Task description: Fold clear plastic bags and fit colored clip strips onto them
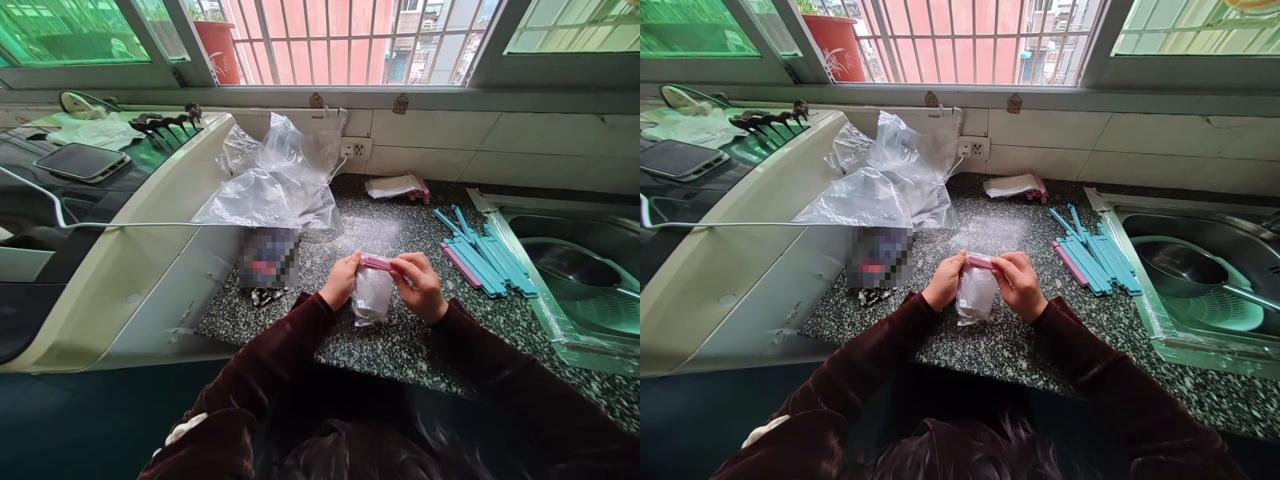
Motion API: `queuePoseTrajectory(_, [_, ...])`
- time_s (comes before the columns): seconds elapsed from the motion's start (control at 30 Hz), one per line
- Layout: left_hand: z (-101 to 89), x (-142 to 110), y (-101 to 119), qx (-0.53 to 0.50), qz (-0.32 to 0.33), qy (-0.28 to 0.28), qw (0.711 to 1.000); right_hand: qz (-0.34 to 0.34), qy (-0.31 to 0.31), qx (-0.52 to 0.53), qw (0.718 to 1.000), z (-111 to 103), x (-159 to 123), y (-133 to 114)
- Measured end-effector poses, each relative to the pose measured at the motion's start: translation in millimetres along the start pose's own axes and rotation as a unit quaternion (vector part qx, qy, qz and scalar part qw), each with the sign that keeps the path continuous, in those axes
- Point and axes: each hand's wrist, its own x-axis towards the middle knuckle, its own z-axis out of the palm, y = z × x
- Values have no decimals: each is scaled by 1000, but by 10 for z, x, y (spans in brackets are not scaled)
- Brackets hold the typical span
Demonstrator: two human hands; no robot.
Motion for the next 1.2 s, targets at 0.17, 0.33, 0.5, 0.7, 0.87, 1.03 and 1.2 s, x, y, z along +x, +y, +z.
queuePoseTrajectory(0.17, [0,9,-3,-4,-5,1,1000,5,4,-5,1000,-15,6,-19])
queuePoseTrajectory(0.33, [-11,16,-14,-3,1,-10,1000,14,11,9,1000,-28,9,-22])
queuePoseTrajectory(0.5, [-21,34,-30,6,4,-17,1000,16,15,-6,1000,-54,27,-19])
queuePoseTrajectory(0.7, [-25,34,-24,2,2,-18,1000,18,22,-3,1000,-80,42,-26])
queuePoseTrajectory(0.87, [-22,21,-14,5,1,-20,1000,16,31,3,999,-95,49,-27])
queuePoseTrajectory(1.03, [-26,28,-4,1,5,-15,1000,6,43,2,999,-105,59,-21])
queuePoseTrajectory(1.2, [-33,46,-2,-4,5,-7,1000,-6,52,-7,999,-116,71,-11])
